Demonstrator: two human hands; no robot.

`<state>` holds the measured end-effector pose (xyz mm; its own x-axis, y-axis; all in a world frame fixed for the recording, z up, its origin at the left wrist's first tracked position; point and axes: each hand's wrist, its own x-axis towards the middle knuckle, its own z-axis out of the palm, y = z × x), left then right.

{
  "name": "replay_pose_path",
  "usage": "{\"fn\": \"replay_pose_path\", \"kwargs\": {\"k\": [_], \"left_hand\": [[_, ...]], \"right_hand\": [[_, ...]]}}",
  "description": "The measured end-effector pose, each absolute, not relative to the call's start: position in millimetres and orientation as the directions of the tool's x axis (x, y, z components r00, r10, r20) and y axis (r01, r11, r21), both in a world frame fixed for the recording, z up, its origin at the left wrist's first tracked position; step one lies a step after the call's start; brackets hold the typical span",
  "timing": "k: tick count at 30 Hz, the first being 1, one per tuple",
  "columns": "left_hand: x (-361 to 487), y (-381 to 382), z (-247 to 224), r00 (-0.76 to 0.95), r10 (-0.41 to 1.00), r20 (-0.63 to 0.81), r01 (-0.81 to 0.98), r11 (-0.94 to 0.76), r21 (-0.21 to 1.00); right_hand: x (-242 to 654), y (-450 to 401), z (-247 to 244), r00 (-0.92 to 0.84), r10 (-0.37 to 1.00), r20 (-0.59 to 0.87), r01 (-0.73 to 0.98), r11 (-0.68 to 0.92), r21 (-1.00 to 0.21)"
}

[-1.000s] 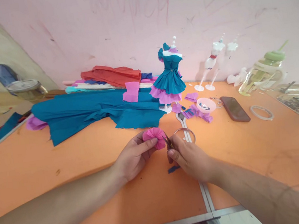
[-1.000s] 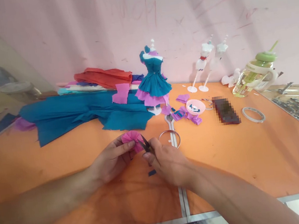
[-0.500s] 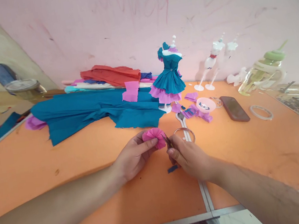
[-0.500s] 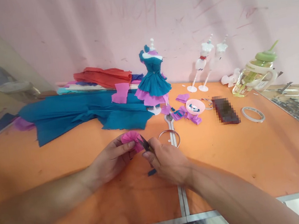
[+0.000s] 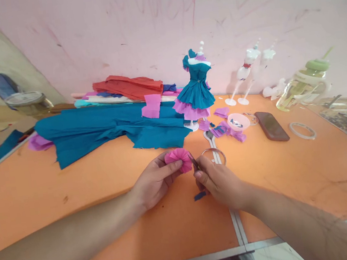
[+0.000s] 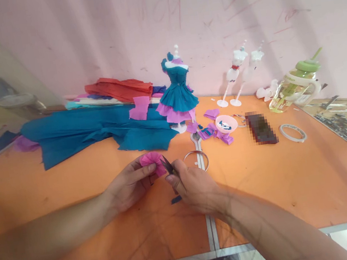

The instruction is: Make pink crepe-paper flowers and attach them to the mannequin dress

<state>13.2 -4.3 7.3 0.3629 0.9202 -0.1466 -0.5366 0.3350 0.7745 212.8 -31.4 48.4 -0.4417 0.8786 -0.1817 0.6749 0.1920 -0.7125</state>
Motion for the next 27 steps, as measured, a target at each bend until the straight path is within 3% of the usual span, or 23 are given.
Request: {"fn": "replay_pose_path", "kwargs": {"k": [27], "left_hand": [[12.6, -1.9, 2.5, 0.266, 0.958, -0.109, -0.530, 0.239, 0.814]], "right_hand": [[214.5, -31.5, 46.0, -0.452, 0.869, -0.201, 0.670, 0.182, -0.720]]}}
